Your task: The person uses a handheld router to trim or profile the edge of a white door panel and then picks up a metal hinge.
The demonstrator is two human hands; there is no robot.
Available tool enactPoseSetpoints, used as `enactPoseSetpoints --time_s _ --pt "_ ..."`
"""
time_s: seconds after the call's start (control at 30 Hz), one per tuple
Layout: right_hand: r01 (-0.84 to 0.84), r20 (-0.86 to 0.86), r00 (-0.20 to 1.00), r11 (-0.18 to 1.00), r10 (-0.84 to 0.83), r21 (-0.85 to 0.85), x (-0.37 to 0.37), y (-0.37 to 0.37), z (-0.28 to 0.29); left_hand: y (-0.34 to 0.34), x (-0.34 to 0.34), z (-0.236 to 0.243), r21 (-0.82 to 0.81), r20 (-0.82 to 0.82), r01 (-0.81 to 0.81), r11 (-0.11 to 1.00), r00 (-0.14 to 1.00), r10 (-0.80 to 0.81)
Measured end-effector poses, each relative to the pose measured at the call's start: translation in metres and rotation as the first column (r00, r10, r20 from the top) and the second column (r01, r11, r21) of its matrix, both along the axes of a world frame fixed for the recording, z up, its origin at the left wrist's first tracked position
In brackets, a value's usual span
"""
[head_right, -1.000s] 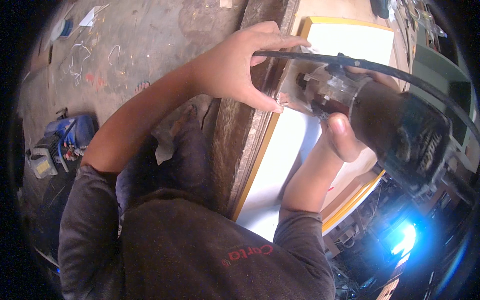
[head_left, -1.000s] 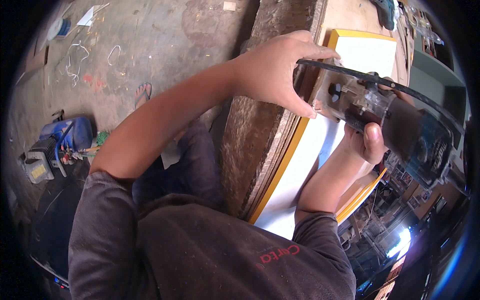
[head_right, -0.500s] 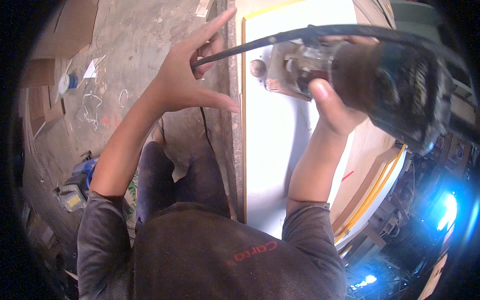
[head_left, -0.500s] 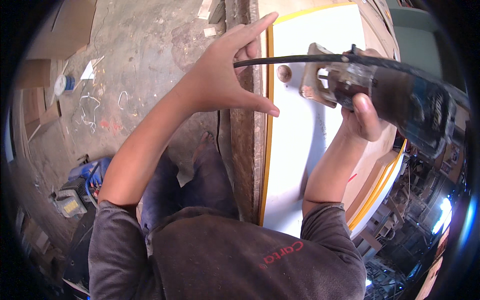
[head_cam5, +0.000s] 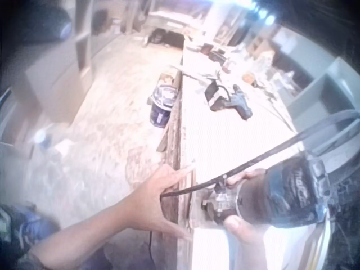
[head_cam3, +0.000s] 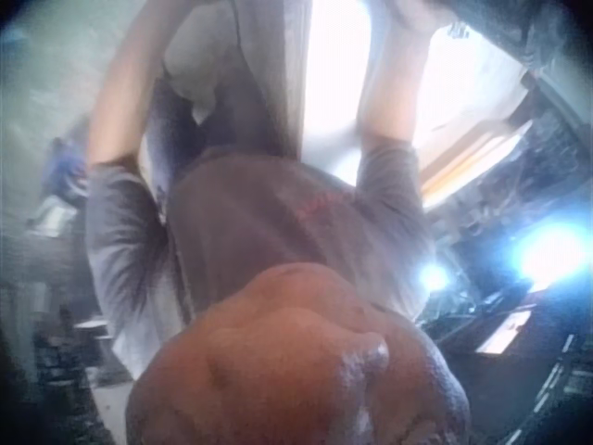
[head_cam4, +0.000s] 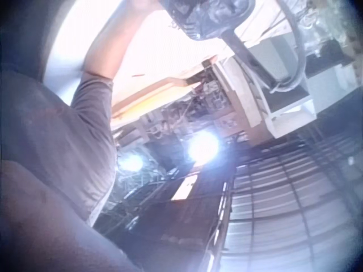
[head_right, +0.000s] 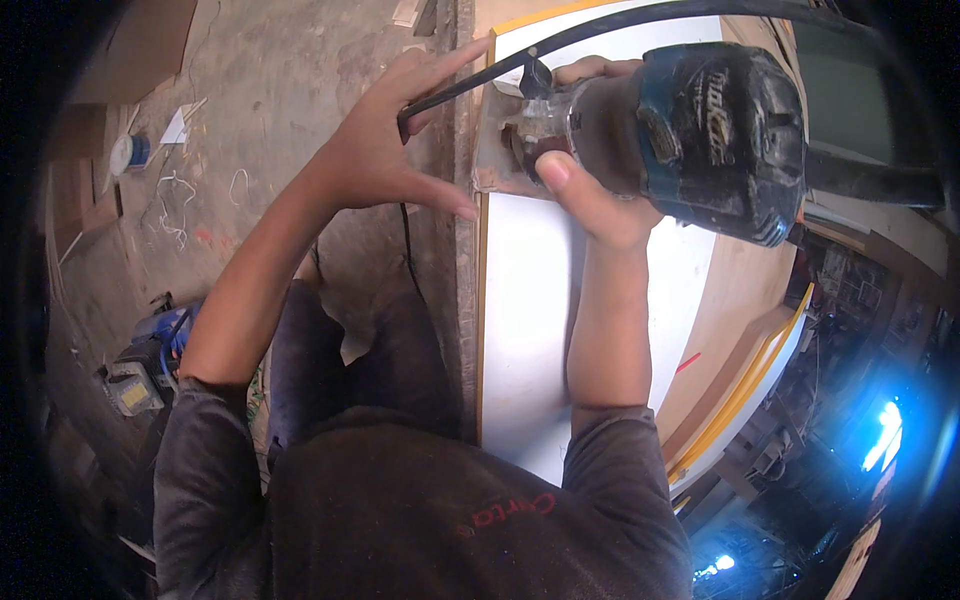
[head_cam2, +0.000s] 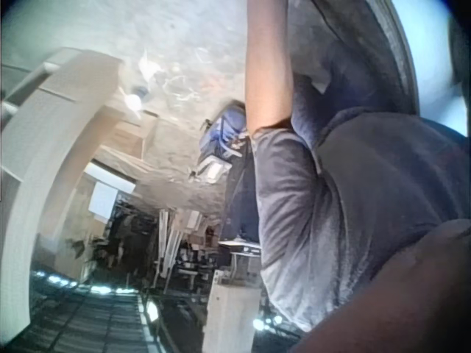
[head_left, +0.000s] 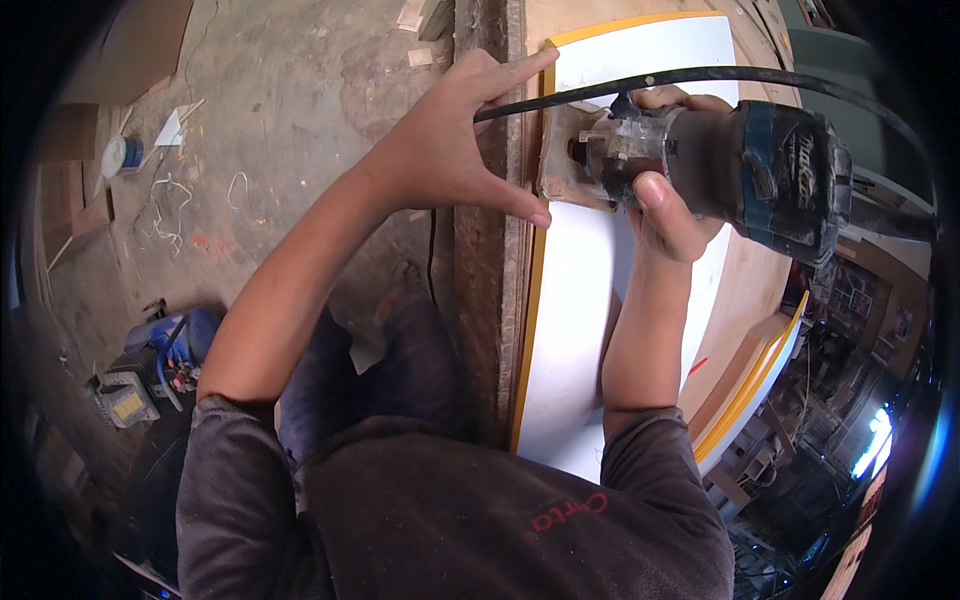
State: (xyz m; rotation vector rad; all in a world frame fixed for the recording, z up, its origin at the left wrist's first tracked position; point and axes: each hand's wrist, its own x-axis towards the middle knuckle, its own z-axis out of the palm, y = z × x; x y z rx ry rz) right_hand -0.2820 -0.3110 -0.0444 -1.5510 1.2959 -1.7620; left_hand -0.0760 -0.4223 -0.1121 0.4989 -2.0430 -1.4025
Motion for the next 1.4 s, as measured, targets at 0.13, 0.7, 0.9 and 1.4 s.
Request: enactPoseSetpoints --time_s 0.13,0.7,0.9,1.4 --pt "-0.030 -0.013 0.999 0.999 0.030 0.017 0.000 0.000 -0.001 0.000 -0.001 -0.002 0.035 0.014 0.058 0.998 0.998 -0.058" --pt "-0.041 0.096 0.995 0.996 0.033 0.073 0.019 0.004 -0.001 0.011 -0.004 -0.034 -0.073 -0.209 0.001 0.997 0.978 -0.016" --pt "-0.007 0.048 0.999 0.999 0.005 0.051 0.018 0.002 -0.004 0.012 -0.005 -0.040 -0.075 -0.168 -0.007 0.997 0.986 -0.006" --pt "0.006 0.070 0.997 0.997 -0.011 0.077 0.016 0.006 -0.007 0.008 -0.006 -0.043 -0.089 -0.174 -0.008 0.996 0.985 -0.007"
